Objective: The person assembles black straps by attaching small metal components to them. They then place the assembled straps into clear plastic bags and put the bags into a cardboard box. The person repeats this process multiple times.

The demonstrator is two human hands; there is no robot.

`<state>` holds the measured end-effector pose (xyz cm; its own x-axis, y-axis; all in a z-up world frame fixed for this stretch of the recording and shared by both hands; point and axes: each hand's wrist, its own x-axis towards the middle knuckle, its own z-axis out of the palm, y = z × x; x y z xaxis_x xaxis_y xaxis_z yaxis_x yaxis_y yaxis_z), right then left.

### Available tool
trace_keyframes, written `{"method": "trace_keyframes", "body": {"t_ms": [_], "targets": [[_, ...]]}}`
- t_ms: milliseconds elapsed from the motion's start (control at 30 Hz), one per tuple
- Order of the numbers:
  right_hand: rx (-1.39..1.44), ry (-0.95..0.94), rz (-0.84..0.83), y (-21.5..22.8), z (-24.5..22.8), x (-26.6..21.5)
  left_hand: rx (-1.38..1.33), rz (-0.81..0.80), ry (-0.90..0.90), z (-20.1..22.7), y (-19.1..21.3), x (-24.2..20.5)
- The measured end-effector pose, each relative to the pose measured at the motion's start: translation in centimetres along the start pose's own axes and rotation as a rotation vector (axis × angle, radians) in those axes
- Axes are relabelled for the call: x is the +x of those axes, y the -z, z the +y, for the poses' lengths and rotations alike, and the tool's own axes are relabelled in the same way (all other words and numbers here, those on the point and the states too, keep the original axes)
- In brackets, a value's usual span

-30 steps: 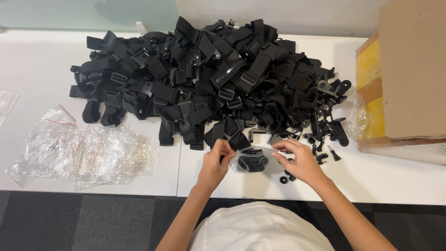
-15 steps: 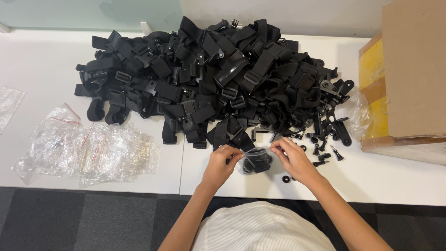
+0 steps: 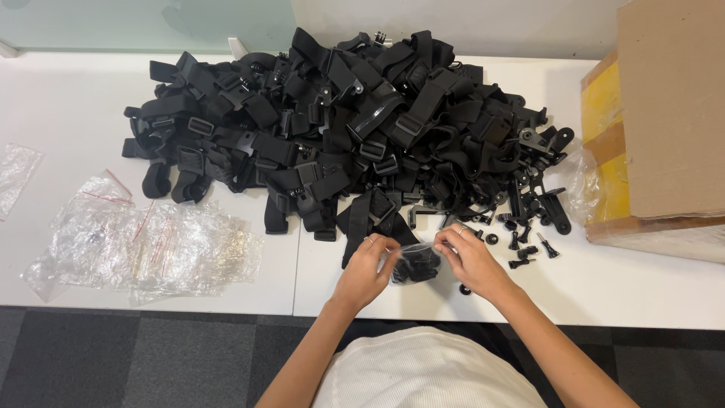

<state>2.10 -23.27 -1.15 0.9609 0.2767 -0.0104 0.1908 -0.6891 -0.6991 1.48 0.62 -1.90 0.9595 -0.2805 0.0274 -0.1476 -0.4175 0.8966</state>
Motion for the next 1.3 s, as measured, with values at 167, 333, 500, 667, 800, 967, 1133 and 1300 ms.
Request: {"method": "trace_keyframes", "body": {"t_ms": [167,333,500,667,800,967,1133,1300], "targets": [[-0.005,0.065,0.006,0.1,-0.3,0.0,0.056,0.0,0.014,-0.2,-0.6,0.5],[-0.012,0.077,0.002,-0.5,-0.4,0.1,0.096,0.041,-0.103,-1.4,-1.2,0.4],[0.013,0.043,-0.003,-1.0,-0.6,0.1,0.05,0.024,-0.114,-0.5,-0.8,0.2],[0.044,0.063,-0.014,-0.7,-0.9,0.3,0.052,0.003,-0.109,0.0,-1.2,0.7],[0.036,0.147,-0.005,-0.8,-1.1,0.4,0.107,0.027,-0.094,-0.9,-1.6,0.9],[0.022,0.16,-0.008,-1.8,-1.1,0.6,0.187,0.016,-0.136,-1.5,-2.2,0.8],[-0.021,0.236,0.029,-2.0,-1.2,0.7,0.205,0.025,-0.156,-1.5,-1.9,0.9],[0.02,0.27,-0.004,-1.9,-1.6,0.6,0.247,0.084,-0.255,-1.9,-2.3,0.5]]}}
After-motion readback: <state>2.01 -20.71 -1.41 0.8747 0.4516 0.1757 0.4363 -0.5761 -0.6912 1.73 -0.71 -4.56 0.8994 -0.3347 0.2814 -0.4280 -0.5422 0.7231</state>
